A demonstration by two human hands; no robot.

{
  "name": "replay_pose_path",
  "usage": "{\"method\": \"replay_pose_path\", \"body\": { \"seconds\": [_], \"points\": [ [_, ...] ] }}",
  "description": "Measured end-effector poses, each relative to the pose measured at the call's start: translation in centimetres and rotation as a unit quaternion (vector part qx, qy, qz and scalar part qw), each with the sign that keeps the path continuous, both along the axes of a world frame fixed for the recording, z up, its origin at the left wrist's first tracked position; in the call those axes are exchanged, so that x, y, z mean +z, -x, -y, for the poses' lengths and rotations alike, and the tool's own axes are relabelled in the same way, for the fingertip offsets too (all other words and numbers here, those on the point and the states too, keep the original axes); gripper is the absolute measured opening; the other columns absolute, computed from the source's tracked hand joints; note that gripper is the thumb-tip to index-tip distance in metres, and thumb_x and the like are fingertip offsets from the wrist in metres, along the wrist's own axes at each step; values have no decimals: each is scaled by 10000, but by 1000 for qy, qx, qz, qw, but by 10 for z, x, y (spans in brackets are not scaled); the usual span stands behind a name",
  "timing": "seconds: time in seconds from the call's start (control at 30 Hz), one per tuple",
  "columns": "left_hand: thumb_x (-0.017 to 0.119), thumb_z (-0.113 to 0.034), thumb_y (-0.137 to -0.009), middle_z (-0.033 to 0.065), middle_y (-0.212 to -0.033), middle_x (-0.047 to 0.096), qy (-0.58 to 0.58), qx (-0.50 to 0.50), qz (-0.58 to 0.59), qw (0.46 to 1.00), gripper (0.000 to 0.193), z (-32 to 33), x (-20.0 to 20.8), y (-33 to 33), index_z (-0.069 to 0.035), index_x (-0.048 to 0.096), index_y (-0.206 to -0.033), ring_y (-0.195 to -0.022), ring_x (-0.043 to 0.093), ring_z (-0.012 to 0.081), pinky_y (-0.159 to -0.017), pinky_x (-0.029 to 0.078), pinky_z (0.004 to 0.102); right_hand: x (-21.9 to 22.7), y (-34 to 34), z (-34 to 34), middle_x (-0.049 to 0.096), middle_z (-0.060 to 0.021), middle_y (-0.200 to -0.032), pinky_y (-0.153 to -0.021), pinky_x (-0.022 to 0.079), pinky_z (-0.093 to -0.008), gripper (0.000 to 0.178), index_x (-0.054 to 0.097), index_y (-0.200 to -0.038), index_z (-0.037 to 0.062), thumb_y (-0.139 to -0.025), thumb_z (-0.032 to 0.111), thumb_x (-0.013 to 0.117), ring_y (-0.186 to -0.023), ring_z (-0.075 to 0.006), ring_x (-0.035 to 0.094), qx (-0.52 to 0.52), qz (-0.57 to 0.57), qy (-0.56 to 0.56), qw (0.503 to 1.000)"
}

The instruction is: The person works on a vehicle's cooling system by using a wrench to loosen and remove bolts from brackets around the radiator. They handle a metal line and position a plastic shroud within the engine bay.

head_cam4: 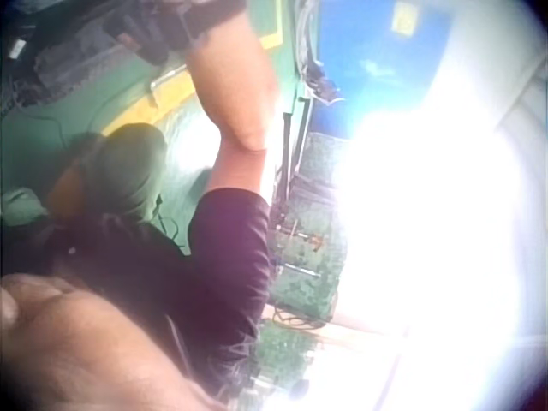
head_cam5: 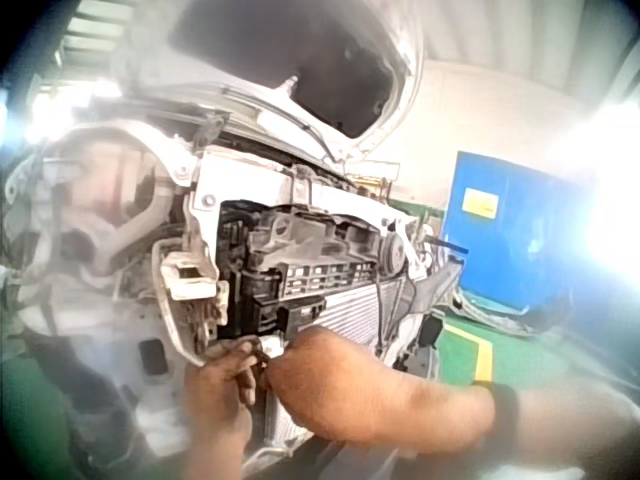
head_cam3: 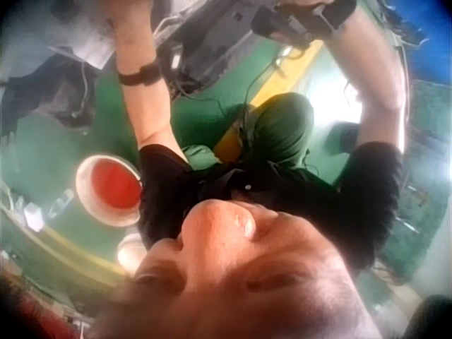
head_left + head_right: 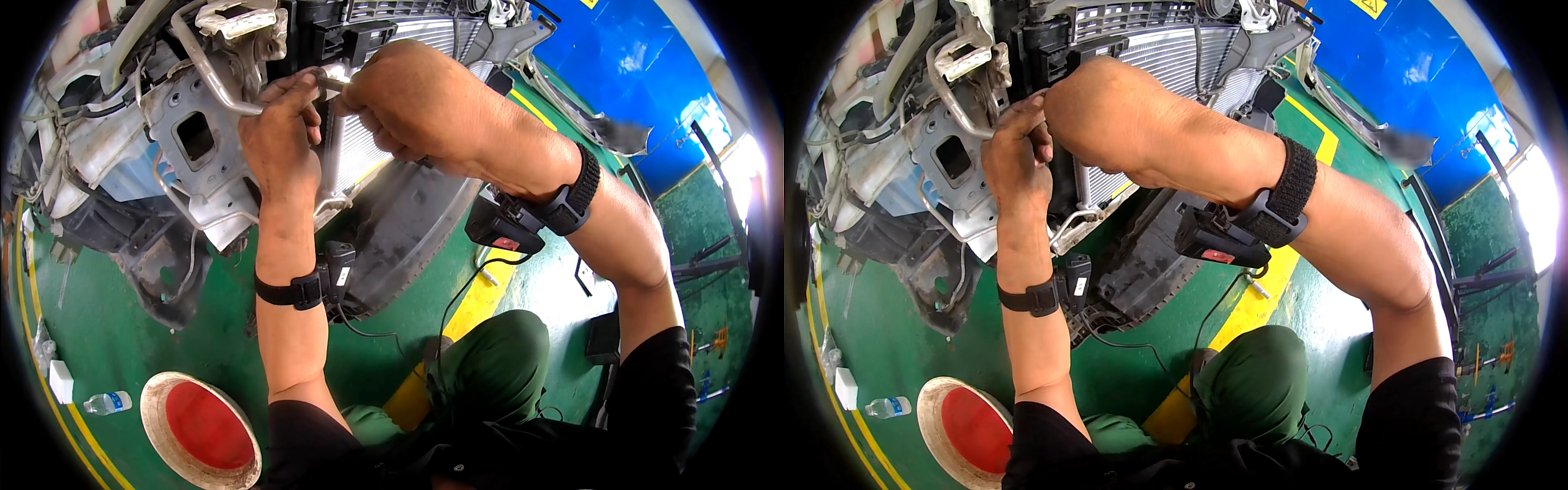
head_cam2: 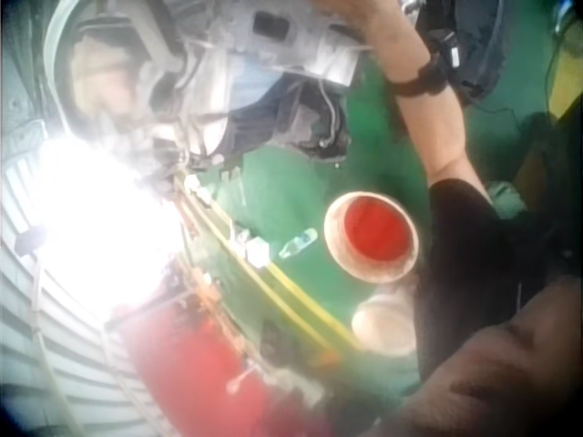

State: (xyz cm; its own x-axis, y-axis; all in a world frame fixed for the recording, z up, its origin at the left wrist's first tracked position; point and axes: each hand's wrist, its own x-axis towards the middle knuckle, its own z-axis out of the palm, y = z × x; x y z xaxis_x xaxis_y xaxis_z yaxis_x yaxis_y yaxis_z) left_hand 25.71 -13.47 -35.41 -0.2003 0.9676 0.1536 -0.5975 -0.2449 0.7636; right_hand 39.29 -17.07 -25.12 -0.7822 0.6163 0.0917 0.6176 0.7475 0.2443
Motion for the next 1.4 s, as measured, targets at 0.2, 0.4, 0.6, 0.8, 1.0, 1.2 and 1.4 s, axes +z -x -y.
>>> {"method": "replay_pose_path", "body": {
  "seconds": [0.2,0.4,0.6,0.8,1.0,1.2,1.4],
  "points": [
    [681,-101,-860,45,-649,584,-9,1,-3,1000,188,-2,-2,-1,62,706,-950,-513,484,93,-469,350,222,4,-3,7,561,-77,-616,-508,478,-309,92,668,-902,3,-826,42,632,-537,-189,573,6,1,3,1000],
    [692,-118,-863,35,-625,569,-14,8,-12,1000,202,-2,-2,-1,65,708,-948,-497,472,84,-456,333,221,-11,0,8,622,-147,-731,-683,509,-413,210,696,-953,25,-756,-5,630,-743,-315,634,-20,3,-83,996],
    [691,-122,-869,30,-607,558,-20,18,-39,999,201,-2,-2,1,65,713,-939,-476,460,80,-451,330,217,-3,-2,12,632,-144,-755,-695,515,-413,267,704,-991,11,-735,-8,631,-758,-322,639,-26,-28,-28,999],
    [681,-119,-874,30,-616,564,-31,34,-70,997,193,-1,-1,-2,59,715,-943,-479,453,76,-453,321,212,-19,-4,13,647,-95,-704,-639,521,-369,156,688,-840,30,-685,38,673,-715,-284,663,21,-58,-98,993],
    [673,-117,-880,19,-627,567,-13,4,-34,999,185,0,0,0,50,717,-946,-479,438,70,-457,312,209,-19,-6,10,664,-62,-665,-602,524,-357,49,684,-667,76,-650,108,716,-688,-258,678,50,-37,-143,988],
    [674,-130,-891,15,-631,576,-22,16,-67,997,194,0,-2,0,50,721,-949,-483,438,63,-461,310,208,-21,1,23,646,-100,-695,-598,520,-347,108,685,-831,3,-745,56,644,-665,-243,656,-26,-126,-39,991],
    [671,-131,-899,13,-625,578,-15,4,-42,999,190,-2,1,0,43,730,-945,-487,439,57,-465,313,207,-16,9,28,638,-121,-722,-588,514,-299,197,693,-984,-66,-841,-5,573,-631,-179,626,-133,-231,99,959]
  ]
}}
